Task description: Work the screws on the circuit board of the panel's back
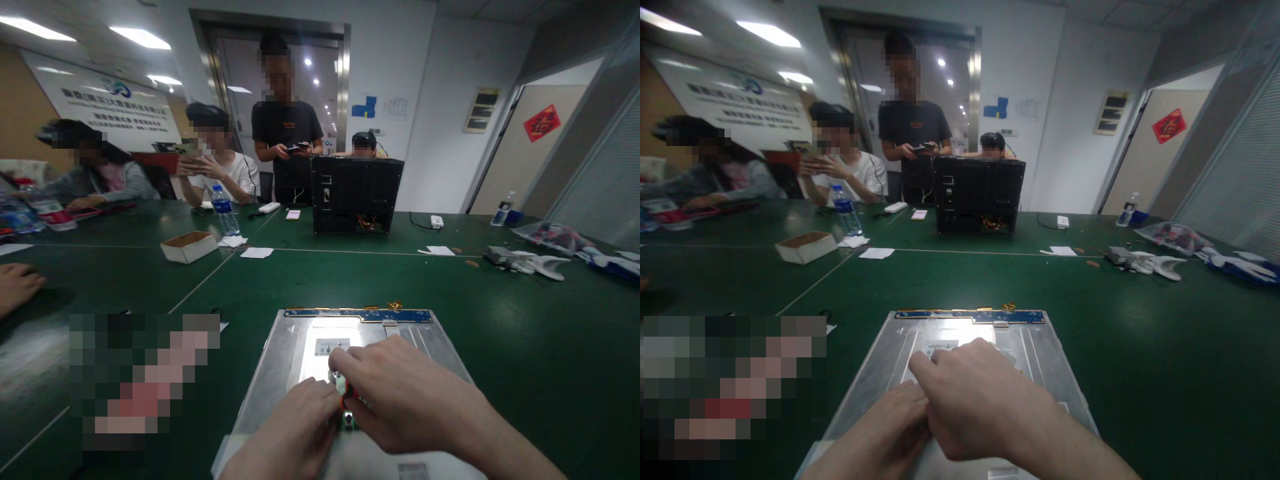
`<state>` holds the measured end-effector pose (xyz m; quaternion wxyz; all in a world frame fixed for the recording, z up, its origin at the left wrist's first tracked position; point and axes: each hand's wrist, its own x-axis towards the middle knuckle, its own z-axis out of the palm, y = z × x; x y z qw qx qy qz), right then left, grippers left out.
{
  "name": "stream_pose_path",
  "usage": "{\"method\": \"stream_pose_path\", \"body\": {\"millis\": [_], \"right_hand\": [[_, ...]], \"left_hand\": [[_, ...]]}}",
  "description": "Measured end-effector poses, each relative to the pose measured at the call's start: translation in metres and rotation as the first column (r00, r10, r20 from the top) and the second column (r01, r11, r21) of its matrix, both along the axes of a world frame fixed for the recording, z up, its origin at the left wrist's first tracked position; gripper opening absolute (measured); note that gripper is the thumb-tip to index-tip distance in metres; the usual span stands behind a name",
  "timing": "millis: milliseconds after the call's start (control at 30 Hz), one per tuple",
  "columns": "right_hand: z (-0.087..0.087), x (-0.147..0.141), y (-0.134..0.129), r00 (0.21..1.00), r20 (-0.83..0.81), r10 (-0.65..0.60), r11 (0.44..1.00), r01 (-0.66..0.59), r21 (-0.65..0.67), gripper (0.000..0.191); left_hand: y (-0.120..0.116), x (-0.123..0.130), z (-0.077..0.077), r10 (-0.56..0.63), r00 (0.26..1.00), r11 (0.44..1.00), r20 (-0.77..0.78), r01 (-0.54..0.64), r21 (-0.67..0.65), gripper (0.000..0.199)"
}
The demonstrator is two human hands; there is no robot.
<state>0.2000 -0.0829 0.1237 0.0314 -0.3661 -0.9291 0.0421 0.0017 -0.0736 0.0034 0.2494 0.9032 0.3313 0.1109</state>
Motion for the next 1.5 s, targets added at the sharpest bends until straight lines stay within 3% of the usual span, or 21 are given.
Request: {"method": "stream_pose_path", "body": {"millis": [200,467,767,1033,1333,1500], "right_hand": [[-0.0029,-0.0012,0.0,0.998,0.036,-0.049,0.999,0.049,0.017,0.02],[0.0013,0.0015,-0.0015,0.997,-0.012,0.078,0.997,-0.078,-0.008,0.019],[-0.0023,-0.0018,0.0002,1.0,0.018,-0.012,1.0,0.012,0.021,0.014],[-0.0014,0.0017,-0.0007,0.995,-0.027,0.093,0.996,-0.093,0.009,0.016],[-0.0029,-0.0024,0.0023,0.999,0.034,-0.021,0.999,0.019,0.037,0.015],[-0.0007,-0.0001,0.0001,0.999,0.005,0.034,0.999,-0.035,0.026,0.014]], "left_hand": [[-0.0023,-0.0013,-0.0032,0.025,1.0,0.999,0.0,-0.025,0.029,0.024],[-0.0005,0.0012,-0.002,0.02,1.0,0.998,0.016,-0.021,0.058,0.024],[-0.0007,-0.0022,-0.003,0.01,1.0,0.999,0.018,-0.011,0.036,0.024],[0.0014,0.0012,-0.0024,0.007,1.0,0.999,0.022,-0.008,0.051,0.031],[0.0001,-0.001,-0.0053,0.027,1.0,0.999,-0.004,-0.027,0.031,0.024],[0.0011,-0.0002,-0.0057,0.037,0.999,0.999,-0.001,-0.037,0.024,0.023]]}}
